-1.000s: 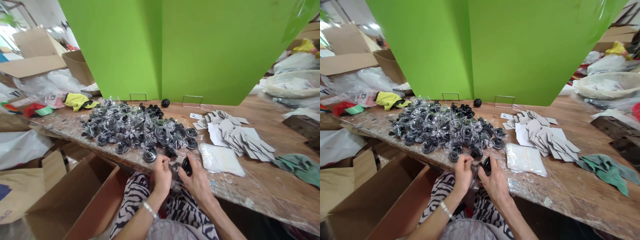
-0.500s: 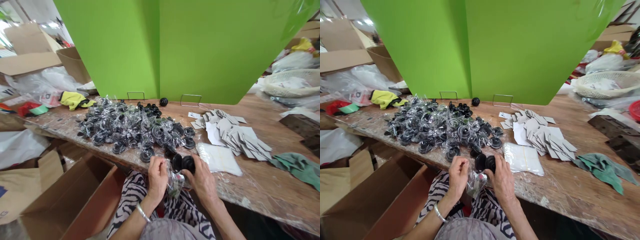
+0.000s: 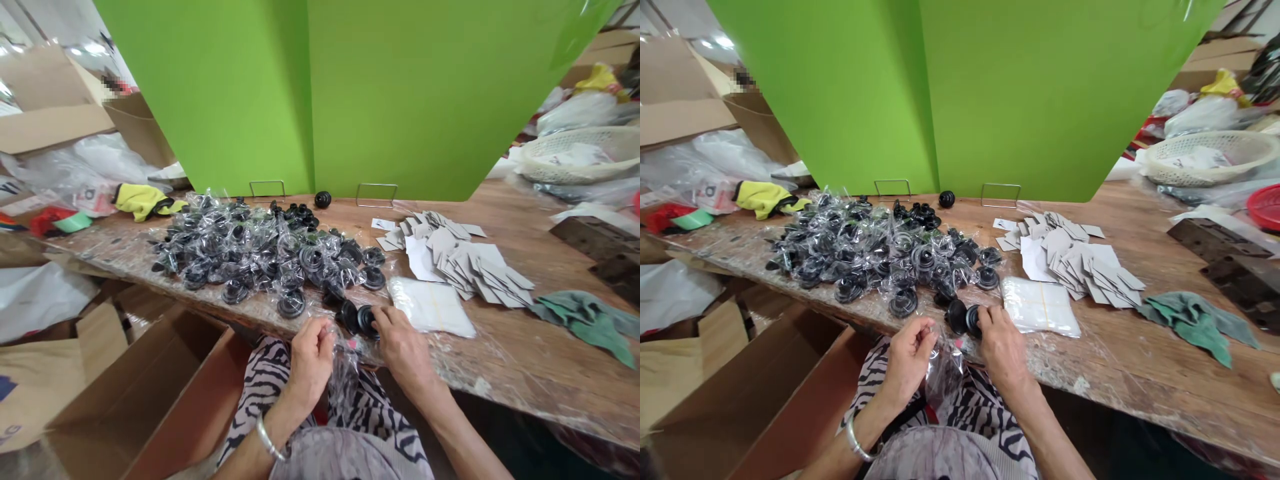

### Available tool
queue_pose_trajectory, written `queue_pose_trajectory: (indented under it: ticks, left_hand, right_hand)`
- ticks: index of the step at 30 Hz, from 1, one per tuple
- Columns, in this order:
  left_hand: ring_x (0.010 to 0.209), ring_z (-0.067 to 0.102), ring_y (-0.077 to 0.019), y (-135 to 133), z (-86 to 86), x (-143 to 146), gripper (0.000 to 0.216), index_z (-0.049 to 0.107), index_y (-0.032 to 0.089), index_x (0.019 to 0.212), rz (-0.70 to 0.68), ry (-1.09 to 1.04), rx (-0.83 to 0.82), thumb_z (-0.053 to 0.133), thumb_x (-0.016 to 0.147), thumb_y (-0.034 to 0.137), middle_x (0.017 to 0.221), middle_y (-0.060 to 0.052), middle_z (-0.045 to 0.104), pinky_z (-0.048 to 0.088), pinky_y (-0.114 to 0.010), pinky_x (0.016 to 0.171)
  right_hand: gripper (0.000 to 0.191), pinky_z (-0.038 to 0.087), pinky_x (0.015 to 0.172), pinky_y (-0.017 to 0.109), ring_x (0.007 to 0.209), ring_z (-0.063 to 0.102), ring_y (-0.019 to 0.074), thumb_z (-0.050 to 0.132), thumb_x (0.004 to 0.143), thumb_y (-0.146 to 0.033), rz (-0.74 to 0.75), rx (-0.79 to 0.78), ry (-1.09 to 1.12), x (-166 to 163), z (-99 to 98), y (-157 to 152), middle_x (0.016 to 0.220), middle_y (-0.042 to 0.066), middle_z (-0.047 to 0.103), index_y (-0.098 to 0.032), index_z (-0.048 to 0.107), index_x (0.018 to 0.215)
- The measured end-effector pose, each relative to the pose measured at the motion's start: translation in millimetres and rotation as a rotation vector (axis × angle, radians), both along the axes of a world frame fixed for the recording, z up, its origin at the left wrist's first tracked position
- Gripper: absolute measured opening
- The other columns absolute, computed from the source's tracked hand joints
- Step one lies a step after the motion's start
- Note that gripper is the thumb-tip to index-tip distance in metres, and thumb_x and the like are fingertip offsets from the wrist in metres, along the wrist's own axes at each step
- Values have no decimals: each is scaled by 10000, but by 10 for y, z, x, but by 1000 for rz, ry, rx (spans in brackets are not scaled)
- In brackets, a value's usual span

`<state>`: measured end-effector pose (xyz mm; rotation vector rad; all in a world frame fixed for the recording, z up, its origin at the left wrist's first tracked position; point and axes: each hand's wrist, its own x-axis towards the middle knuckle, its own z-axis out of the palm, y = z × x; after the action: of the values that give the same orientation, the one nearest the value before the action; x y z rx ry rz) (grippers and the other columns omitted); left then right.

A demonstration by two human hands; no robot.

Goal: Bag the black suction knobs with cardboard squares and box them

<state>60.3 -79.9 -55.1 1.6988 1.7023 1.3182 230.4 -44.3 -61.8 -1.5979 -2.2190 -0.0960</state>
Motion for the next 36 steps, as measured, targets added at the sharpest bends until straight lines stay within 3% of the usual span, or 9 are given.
queue_pose_trajectory:
  ticks: [3, 8, 13, 18, 23, 27, 29, 33, 36]
  left_hand:
    - [568, 519, -112, 11, 1, -24, 82, 570, 177, 731, 55, -39, -20, 493, 729, 148, 608, 23, 547, 411, -200, 534]
    - [507, 448, -89, -14, 93, -87, 113, 503, 177, 583, 81, -168, -85, 531, 692, 190, 531, 45, 473, 359, -180, 491]
    - [451, 379, -74, -41, 127, -33, 149, 459, 181, 561, 121, -296, -173, 545, 674, 227, 482, 65, 403, 311, -177, 447]
    - [485, 413, -84, -30, 39, 153, 154, 439, 187, 569, -7, -160, -121, 492, 711, 162, 516, 54, 421, 328, -185, 485]
    - [580, 452, -105, -4, 8, 262, 173, 458, 179, 569, -170, 36, -6, 468, 719, 94, 591, 22, 459, 348, -205, 553]
    - [541, 445, -90, 19, 100, 193, 154, 491, 170, 566, -40, -55, -48, 505, 707, 110, 574, 30, 467, 345, -193, 527]
    - [510, 427, -82, 14, 166, 162, 158, 482, 171, 554, -7, -83, -70, 516, 704, 134, 537, 45, 451, 337, -190, 517]
    - [487, 389, -76, -6, 240, 167, 161, 465, 168, 528, 4, -129, -132, 504, 677, 123, 507, 53, 427, 303, -191, 491]
    - [486, 406, -81, -9, 245, 171, 141, 488, 163, 543, -10, -255, -215, 510, 681, 160, 505, 47, 451, 320, -189, 485]
  right_hand:
    - [182, 425, 572, 299, 711, 563, 216, 386, 840, -240, -32, -46, -26, -18, -11, 48, 758, 69, 567, -177, 548, 895]
    - [232, 445, 591, 293, 663, 576, 185, 398, 810, -324, 33, -178, 270, 190, 7, 12, 797, 46, 599, -203, 517, 969]
    - [326, 439, 593, 310, 648, 561, 199, 390, 804, -409, -91, -38, 368, 325, 33, -61, 780, 75, 589, -168, 525, 978]
    - [332, 429, 623, 338, 686, 549, 220, 394, 775, -399, -70, -118, 380, 233, 58, 93, 801, 102, 591, -153, 561, 924]
    - [357, 402, 567, 297, 561, 494, 162, 567, 683, -466, -244, -284, 867, 247, 238, 117, 644, 12, 565, -187, 571, 905]
    - [341, 410, 532, 263, 527, 492, 132, 655, 656, -445, -37, -546, 1334, 244, 442, -130, 616, -9, 564, -193, 594, 878]
    - [328, 445, 588, 266, 614, 544, 147, 658, 672, -435, 101, -672, 1422, 195, 546, -270, 723, 16, 609, -196, 607, 891]
    - [235, 391, 917, 335, 1100, 484, 228, 624, 724, -395, 345, -826, 1276, 34, 659, -445, 1187, 57, 542, -230, 618, 892]
    - [203, 329, 987, 375, 1202, 401, 236, 594, 744, -398, 302, -855, 1189, -39, 572, -477, 1270, 68, 492, -235, 600, 864]
